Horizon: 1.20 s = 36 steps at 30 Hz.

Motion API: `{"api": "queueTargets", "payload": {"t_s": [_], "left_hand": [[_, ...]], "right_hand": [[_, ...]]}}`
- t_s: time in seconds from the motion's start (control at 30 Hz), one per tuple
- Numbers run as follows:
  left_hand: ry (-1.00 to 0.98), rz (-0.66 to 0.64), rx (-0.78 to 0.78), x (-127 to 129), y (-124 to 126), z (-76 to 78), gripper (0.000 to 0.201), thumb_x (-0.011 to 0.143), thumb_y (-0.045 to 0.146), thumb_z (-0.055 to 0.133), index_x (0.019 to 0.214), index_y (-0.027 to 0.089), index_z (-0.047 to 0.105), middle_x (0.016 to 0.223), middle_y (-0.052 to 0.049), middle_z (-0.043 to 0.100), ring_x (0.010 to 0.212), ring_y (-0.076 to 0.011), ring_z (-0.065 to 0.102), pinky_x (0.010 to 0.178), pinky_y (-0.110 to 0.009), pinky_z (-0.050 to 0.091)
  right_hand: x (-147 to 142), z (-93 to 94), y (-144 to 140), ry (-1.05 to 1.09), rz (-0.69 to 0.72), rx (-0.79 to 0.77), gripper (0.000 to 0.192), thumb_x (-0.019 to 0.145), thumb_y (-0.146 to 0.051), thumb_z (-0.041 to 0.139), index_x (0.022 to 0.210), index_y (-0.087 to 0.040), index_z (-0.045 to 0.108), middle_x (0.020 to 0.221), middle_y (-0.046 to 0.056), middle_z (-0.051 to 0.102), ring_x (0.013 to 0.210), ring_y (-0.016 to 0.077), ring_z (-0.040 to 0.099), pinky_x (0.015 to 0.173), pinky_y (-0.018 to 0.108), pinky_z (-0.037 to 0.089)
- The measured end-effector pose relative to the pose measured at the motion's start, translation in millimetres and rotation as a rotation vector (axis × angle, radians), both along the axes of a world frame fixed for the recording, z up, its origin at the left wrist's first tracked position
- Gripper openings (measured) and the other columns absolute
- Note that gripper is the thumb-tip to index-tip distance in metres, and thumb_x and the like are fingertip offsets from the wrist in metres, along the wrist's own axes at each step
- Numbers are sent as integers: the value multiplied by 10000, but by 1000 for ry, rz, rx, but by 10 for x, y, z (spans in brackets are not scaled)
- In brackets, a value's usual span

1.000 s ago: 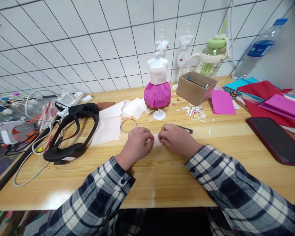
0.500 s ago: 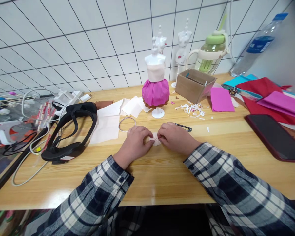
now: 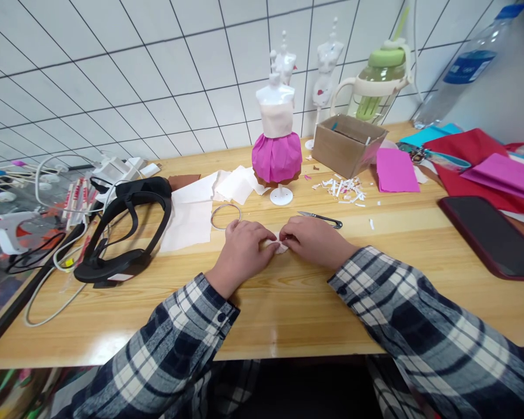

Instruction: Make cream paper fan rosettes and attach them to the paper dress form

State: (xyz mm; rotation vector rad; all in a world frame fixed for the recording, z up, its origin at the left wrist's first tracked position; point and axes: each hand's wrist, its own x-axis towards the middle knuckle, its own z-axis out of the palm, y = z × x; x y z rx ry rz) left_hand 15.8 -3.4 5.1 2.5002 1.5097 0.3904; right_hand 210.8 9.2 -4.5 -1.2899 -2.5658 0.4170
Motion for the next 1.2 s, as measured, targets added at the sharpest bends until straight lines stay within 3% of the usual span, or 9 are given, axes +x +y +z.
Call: {"api": "queueTargets", "payload": {"t_s": [0.1, 0.3, 0.4, 0.6, 0.87, 1.03, 1.2], "left_hand": [[-6, 18, -23, 28, -7, -1, 238, 806, 446, 680, 922, 249, 745, 932, -47, 711, 942, -259, 608, 938, -456, 370], [-4, -15, -50, -12, 18, 0, 170, 832, 292, 625, 957, 274, 738, 963, -29, 716, 973, -249, 614, 984, -485, 320], [-29, -31, -65, -44, 26, 4, 235, 826, 192, 570, 972, 280, 731, 989, -19, 719, 992, -231, 620, 1016, -501, 280], [-36, 15, -52, 10, -3, 8, 166, 832, 342, 618, 929, 266, 730, 983, -27, 716, 1000, -254, 615, 1030, -532, 265], [30, 15, -7, 32, -7, 6, 151, 845, 264, 585, 841, 257, 736, 918, -32, 740, 961, -267, 622, 1067, -601, 205], [49, -34, 29, 4, -1, -6, 204, 870, 219, 551, 868, 270, 748, 951, -28, 752, 971, -260, 618, 1079, -617, 177], [43, -33, 42, 5, -6, -10, 214, 882, 236, 555, 836, 262, 763, 943, -30, 746, 955, -246, 615, 1063, -568, 236]], "right_hand": [[-2, -9, 5, -3, -13, -8, 161, 914, -226, 542, 927, -195, 700, 936, 48, 678, 922, 177, 603, 801, 275, 389], [1, 52, -9, -92, 3, 61, 214, 951, -222, 480, 909, -202, 689, 926, 50, 675, 911, 195, 596, 750, 297, 373], [-1, 76, -19, -111, 18, 82, 218, 959, -227, 469, 921, -198, 682, 936, 54, 675, 920, 200, 591, 762, 303, 369], [-3, 56, -28, -118, 5, 71, 187, 938, -235, 487, 922, -200, 670, 940, 49, 681, 897, 200, 597, 731, 307, 361], [5, 98, -47, -106, -1, 75, 169, 908, -217, 501, 898, -189, 667, 933, 61, 681, 904, 211, 588, 759, 313, 377], [-2, 88, -40, 6, 10, 84, 208, 867, -222, 561, 1042, -173, 663, 1030, 74, 685, 1001, 218, 578, 880, 317, 390], [0, 93, -36, -76, 4, 32, 185, 907, -248, 530, 925, -196, 706, 928, 63, 711, 936, 214, 602, 819, 317, 396]]}}
